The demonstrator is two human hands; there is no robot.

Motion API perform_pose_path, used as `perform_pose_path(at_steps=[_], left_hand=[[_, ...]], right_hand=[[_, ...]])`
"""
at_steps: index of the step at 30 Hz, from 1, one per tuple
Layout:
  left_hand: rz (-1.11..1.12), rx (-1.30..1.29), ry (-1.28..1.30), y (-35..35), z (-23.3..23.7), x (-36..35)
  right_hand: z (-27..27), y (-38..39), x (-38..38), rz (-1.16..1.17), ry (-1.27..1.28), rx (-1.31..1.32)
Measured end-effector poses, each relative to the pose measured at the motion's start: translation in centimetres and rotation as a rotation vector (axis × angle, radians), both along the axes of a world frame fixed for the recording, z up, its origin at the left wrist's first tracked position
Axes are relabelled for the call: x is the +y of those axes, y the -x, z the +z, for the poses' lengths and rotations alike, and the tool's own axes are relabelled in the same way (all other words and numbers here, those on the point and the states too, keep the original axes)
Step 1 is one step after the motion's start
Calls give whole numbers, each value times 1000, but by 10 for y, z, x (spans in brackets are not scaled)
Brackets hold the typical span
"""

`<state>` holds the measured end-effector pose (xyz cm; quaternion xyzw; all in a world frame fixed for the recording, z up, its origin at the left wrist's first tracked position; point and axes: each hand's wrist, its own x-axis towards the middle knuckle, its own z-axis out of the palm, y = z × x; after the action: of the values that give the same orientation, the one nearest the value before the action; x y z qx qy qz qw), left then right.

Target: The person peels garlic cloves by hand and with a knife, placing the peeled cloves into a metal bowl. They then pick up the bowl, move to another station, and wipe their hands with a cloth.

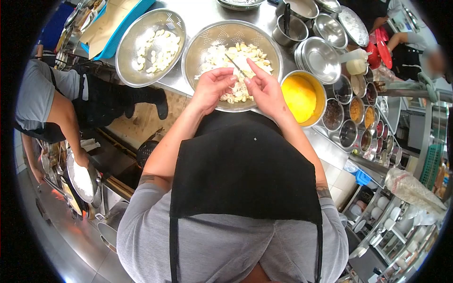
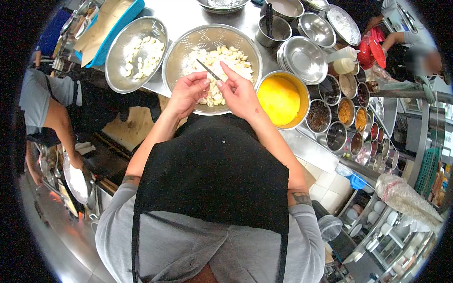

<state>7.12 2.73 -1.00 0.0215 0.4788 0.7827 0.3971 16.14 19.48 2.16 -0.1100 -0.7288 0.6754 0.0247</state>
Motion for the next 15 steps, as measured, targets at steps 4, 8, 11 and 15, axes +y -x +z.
perform_pose_path(at_steps=[4, 8, 11, 15], left_hand=[[-2, 30, 22, 2, -1, -2], [-13, 36, 29, 2, 3, -1], [-28, 50, 21, 2, 5, -1], [-39, 55, 10, -2, 13, 0]], right_hand=[[4, 0, 1, 84, -96, -7], [-5, 2, 0, 66, -70, 66], [-7, 3, 1, 81, -76, 150], [5, 2, 5, 61, -100, 74]])
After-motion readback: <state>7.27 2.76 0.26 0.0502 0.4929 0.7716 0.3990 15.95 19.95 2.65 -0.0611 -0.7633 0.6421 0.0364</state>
